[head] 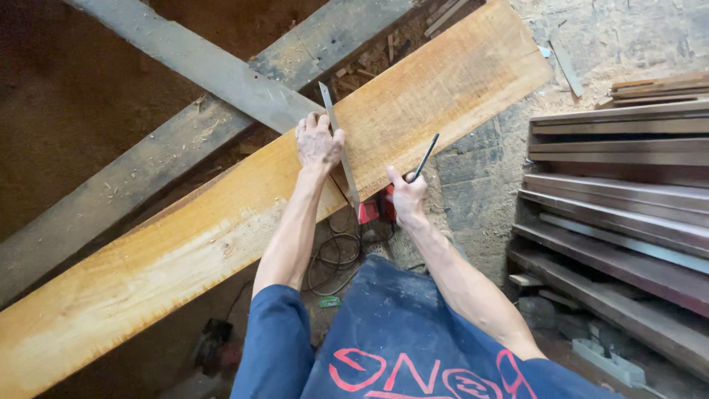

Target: The person uses a circular saw to cut a long wooden plank on a workbench. They then use a try square and pencil to mark the wood and flip the plank over to inspect the cut.

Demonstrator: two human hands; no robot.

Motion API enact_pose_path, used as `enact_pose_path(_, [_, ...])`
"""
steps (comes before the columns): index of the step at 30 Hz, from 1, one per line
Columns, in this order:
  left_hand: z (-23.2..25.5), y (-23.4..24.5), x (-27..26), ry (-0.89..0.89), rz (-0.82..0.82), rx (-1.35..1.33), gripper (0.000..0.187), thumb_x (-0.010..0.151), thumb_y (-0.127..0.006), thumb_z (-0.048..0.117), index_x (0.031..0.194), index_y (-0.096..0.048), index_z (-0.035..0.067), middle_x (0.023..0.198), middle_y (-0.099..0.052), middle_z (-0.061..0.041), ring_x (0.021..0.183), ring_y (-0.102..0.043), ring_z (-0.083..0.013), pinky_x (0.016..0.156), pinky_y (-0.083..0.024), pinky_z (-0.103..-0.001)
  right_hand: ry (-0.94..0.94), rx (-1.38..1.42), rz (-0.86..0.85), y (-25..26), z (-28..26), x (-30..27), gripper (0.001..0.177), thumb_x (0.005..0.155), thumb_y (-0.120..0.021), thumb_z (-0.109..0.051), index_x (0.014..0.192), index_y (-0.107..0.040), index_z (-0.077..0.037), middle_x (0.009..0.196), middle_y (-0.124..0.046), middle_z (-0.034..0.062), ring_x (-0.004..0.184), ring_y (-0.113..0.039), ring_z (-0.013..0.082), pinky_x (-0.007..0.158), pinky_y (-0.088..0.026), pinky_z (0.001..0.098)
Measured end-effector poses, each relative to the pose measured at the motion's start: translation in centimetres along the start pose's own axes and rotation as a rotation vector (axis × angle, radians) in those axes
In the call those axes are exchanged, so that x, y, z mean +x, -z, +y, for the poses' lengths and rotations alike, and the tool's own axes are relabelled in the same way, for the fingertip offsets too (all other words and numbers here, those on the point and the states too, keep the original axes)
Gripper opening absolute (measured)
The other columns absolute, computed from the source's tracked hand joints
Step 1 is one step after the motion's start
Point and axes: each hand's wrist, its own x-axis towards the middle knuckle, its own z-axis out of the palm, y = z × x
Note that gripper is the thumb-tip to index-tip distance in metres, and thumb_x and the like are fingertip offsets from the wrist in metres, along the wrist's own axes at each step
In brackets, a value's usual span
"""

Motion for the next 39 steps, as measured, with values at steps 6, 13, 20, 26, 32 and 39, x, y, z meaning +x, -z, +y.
enact_pose_path(6, [2.3, 0.6, -3.6, 0.021, 0.014, -0.050, 0.039, 0.082, -0.063, 0.029, 0.110, -0.071, 0.005, 0.124, -0.067, -0.019, 0.115, -0.059, -0.0393, 0.104, -0.044, -0.051, 0.197, -0.095, 0.337, 0.7, 3.2, 1.5, 0.050, 0.083, -0.089, -0.033, 0.080, -0.044, -0.010, 0.077, -0.048, -0.0020, 0.070, -0.046, 0.0127, 0.060, -0.044, 0.0298])
enact_pose_path(13, [10.3, 2.5, -12.8, 0.081, -0.012, -0.167, 0.028, 0.087, -0.065, 0.030, 0.093, -0.073, 0.004, 0.126, -0.070, -0.018, 0.115, -0.060, -0.0404, 0.101, -0.046, -0.050, 0.390, -0.007, 0.430, 10.3, 1.4, -0.7, 0.045, 0.093, -0.078, -0.022, 0.076, -0.038, -0.013, 0.069, -0.038, -0.0046, 0.061, -0.038, 0.0102, 0.053, -0.036, 0.0306])
enact_pose_path(20, [22.4, 6.1, -19.9, -0.201, 0.036, -0.543, 0.030, 0.099, -0.055, 0.022, 0.106, -0.070, -0.003, 0.097, -0.074, -0.011, 0.109, -0.058, -0.0322, 0.105, -0.040, -0.051, 0.440, 0.038, 0.441, 18.7, -1.2, -7.6, 0.048, 0.100, -0.074, -0.016, 0.076, -0.033, -0.014, 0.069, -0.036, -0.0059, 0.063, -0.035, 0.0071, 0.054, -0.033, 0.0280])
enact_pose_path(26, [28.0, 4.7, -23.8, -0.210, -0.324, -0.883, 0.024, 0.107, -0.052, 0.020, 0.111, -0.062, -0.002, 0.095, -0.073, -0.010, 0.075, -0.061, -0.0133, 0.073, -0.051, -0.030, 0.372, 0.015, 0.533, 24.0, -0.8, -8.3, 0.045, 0.096, -0.076, -0.017, 0.076, -0.036, -0.016, 0.068, -0.035, -0.0080, 0.061, -0.035, 0.0061, 0.051, -0.033, 0.0273])
enact_pose_path(32, [29.6, 2.0, -25.7, -0.381, -0.460, -0.815, 0.021, 0.107, -0.053, 0.017, 0.106, -0.067, 0.000, 0.085, -0.069, -0.005, 0.070, -0.061, -0.0099, 0.066, -0.051, -0.027, 0.066, 0.162, 0.625, 26.5, 3.0, -8.0, 0.049, 0.091, -0.078, -0.011, 0.072, -0.034, -0.016, 0.066, -0.036, -0.0091, 0.059, -0.035, 0.0051, 0.051, -0.033, 0.0271])
enact_pose_path(39, [30.4, -5.2, -27.3, -0.053, -0.501, -0.933, 0.020, 0.105, -0.053, 0.016, 0.104, -0.066, 0.001, 0.075, -0.060, 0.004, 0.062, -0.048, -0.0023, 0.059, -0.041, -0.021, -0.217, 0.585, 0.529, 33.9, 12.8, 3.8, 0.014, 0.098, -0.068, -0.009, 0.096, -0.055, -0.006, 0.086, -0.054, 0.0002, 0.074, -0.052, 0.0128, 0.062, -0.047, 0.0341])
